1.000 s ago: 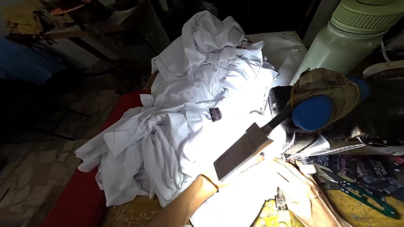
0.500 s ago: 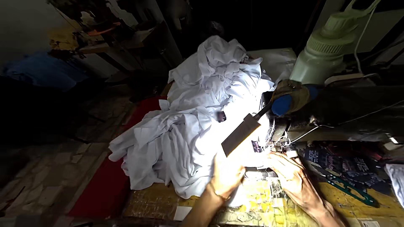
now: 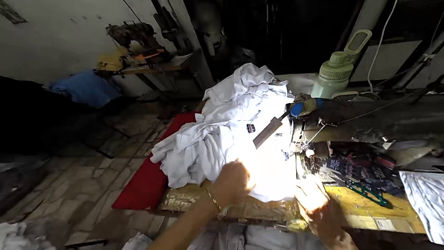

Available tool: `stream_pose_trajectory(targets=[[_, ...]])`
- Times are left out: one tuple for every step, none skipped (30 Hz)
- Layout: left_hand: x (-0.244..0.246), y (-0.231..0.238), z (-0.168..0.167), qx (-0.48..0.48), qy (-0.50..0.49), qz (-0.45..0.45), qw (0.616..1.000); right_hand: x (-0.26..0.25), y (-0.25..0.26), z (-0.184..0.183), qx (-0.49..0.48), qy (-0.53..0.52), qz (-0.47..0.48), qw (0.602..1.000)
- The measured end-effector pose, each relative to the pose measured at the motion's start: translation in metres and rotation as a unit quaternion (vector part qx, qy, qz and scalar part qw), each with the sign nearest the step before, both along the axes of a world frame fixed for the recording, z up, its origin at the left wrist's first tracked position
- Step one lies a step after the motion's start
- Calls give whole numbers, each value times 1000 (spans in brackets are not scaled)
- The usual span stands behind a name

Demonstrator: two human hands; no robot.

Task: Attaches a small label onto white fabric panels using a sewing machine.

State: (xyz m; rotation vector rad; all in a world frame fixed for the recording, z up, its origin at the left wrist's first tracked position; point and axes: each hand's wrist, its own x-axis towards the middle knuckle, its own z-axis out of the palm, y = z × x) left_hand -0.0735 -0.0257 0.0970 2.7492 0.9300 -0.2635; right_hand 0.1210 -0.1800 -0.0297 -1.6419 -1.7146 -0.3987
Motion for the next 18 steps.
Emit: stream_pose_trajectory(targets=[[0, 3, -6, 55, -18, -6, 998, -1, -8, -3, -17, 20, -1, 1000], [2, 2, -15, 107, -69, -20, 992, -3, -14, -6, -29, 36, -4, 999], [6, -5, -27, 147, -150, -39, 977, -5, -17, -9, -33, 40, -6, 999], [14, -15, -42, 167, -233, -53, 957, -6, -18, -13, -32, 42, -7, 999], [25, -25, -58, 162, -296, -60, 939, -7, -17, -15, -28, 46, -6, 999], [36, -32, -71, 127, -321, -62, 936, -6, -17, -17, -22, 52, -3, 998], [48, -35, -83, 76, -325, -62, 941, -5, -16, -19, -18, 59, 0, 998], [59, -35, -92, 37, -325, -59, 943, -4, -17, -20, -12, 71, 3, 997], [67, -32, -100, 3, -313, -54, 948, -4, -17, -22, -4, 86, 2, 996], [72, -29, -107, -27, -307, -45, 950, -4, -19, -24, 0, 103, -3, 995], [74, -26, -112, -57, -312, -31, 948, -5, -21, -25, 0, 114, -7, 993], [72, -25, -111, -96, -288, -13, 953, -5, -22, -25, -1, 120, -12, 993], [69, -23, -105, -139, -255, 1, 957, -5, -22, -25, -1, 120, -15, 993], [65, -24, -99, -160, -222, 8, 962, -5, -22, -25, -2, 120, -17, 993], [61, -26, -97, -168, -205, 5, 964, -5, -22, -24, -3, 118, -19, 993], [55, -28, -97, -177, -204, -5, 963, -6, -22, -24, -1, 117, -22, 993], [50, -29, -97, -196, -217, -17, 956, -7, -21, -23, -1, 115, -29, 993], [44, -30, -102, -204, -254, -34, 945, -8, -20, -23, -2, 116, -35, 993]])
